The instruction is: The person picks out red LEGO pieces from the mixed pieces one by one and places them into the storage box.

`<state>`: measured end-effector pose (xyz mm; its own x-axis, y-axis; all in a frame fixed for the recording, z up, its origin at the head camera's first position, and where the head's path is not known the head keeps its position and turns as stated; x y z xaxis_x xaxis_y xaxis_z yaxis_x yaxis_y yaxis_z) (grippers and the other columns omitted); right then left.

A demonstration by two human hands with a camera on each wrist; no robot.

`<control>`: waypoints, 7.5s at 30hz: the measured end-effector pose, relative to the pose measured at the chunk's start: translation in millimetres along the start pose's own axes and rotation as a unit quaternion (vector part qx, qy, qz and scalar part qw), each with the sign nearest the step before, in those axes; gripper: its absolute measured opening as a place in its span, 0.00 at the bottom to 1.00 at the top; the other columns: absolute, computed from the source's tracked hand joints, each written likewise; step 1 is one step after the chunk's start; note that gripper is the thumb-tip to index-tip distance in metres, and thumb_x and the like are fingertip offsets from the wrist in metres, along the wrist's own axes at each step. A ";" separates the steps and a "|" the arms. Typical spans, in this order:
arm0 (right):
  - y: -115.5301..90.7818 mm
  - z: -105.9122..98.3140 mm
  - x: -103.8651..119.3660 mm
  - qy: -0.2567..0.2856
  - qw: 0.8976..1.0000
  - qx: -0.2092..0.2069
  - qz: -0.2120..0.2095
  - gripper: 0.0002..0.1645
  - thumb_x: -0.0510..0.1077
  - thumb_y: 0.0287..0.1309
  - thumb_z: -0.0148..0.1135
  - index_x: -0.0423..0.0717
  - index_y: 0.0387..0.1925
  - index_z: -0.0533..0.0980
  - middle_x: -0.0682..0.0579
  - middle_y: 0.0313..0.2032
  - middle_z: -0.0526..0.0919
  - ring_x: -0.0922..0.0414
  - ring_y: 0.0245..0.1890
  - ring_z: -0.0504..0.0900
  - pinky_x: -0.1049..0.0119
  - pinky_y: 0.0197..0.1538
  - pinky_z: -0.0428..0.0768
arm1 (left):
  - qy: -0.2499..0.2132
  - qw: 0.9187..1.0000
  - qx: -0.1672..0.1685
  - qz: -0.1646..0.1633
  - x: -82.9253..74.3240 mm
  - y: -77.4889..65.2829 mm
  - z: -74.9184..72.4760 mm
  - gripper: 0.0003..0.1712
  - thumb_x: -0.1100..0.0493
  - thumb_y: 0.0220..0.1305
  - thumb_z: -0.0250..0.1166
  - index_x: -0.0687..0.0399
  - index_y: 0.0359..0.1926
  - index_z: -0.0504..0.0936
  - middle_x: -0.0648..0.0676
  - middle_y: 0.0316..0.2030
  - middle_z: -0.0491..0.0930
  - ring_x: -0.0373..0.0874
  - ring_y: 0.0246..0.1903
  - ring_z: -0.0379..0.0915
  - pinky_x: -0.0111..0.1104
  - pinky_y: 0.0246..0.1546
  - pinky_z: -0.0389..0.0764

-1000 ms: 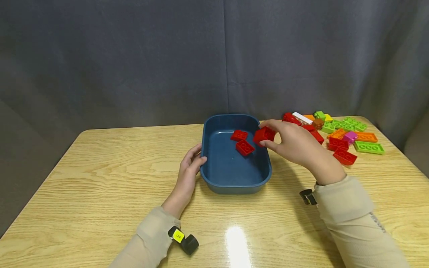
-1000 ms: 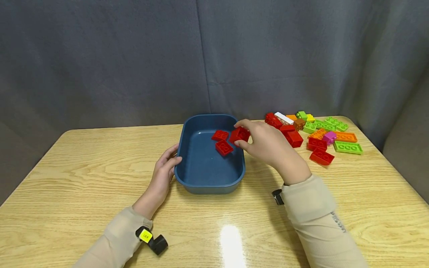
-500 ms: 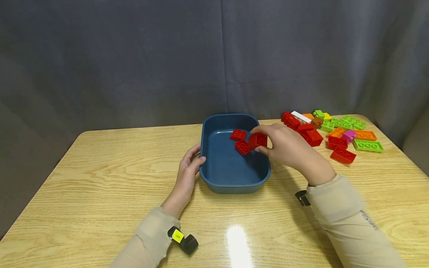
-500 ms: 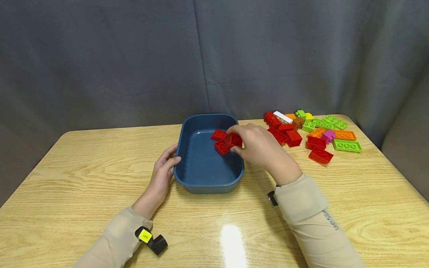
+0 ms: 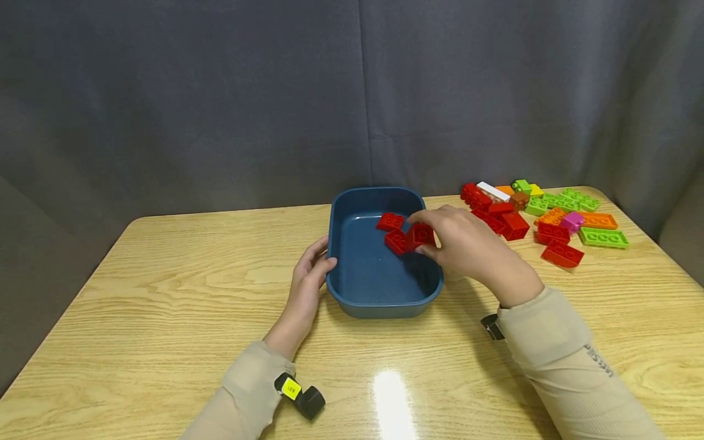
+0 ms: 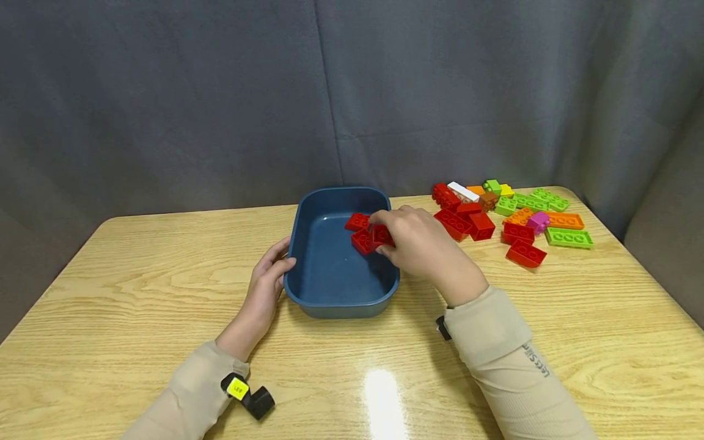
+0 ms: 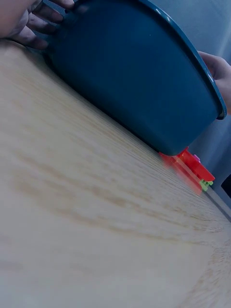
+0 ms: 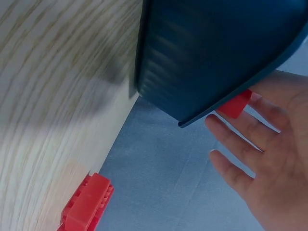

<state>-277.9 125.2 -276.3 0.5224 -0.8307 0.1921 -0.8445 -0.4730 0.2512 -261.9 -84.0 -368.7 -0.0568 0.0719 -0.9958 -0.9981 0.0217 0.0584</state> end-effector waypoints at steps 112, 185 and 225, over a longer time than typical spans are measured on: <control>-11.4 7.6 -118.3 -0.056 0.975 0.075 0.203 0.29 0.46 0.43 0.69 0.35 0.47 0.74 0.33 0.43 0.82 0.41 0.35 0.77 0.39 0.34 0.77 | 0.001 1.000 0.001 0.005 -0.6 0.7 -1.9 0.29 0.60 0.63 0.51 0.56 0.66 0.63 0.61 0.65 0.66 0.51 0.62 0.64 0.49 0.64 0.63; 3.3 -34.9 -35.5 -0.051 0.994 -0.050 0.087 0.28 0.44 0.46 0.68 0.43 0.52 0.75 0.40 0.44 0.86 0.47 0.35 0.80 0.49 0.34 0.80 | 0.010 1.000 -0.001 0.003 -1.4 -0.4 -0.1 0.29 0.59 0.62 0.51 0.55 0.66 0.64 0.61 0.65 0.66 0.50 0.63 0.62 0.50 0.66 0.60; 7.4 18.0 21.2 -0.035 0.997 0.042 -0.058 0.27 0.42 0.45 0.70 0.46 0.51 0.78 0.46 0.42 0.88 0.51 0.35 0.82 0.53 0.44 0.82 | 0.007 1.000 0.000 -0.009 3.5 -2.0 -0.2 0.29 0.60 0.63 0.50 0.56 0.66 0.63 0.61 0.65 0.66 0.51 0.62 0.62 0.50 0.64 0.62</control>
<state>-275.2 98.8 -287.4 0.6108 -0.7855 0.0995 -0.7868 -0.5883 0.1866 -260.1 -84.0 -372.3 -0.0397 0.0578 -0.9975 -0.9989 0.0230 0.0411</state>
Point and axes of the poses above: each hand's wrist, its own y-axis towards the middle knuckle, its own z-axis out of the palm, x = y × z, the point moved 8 cm from there along y, towards the middle knuckle
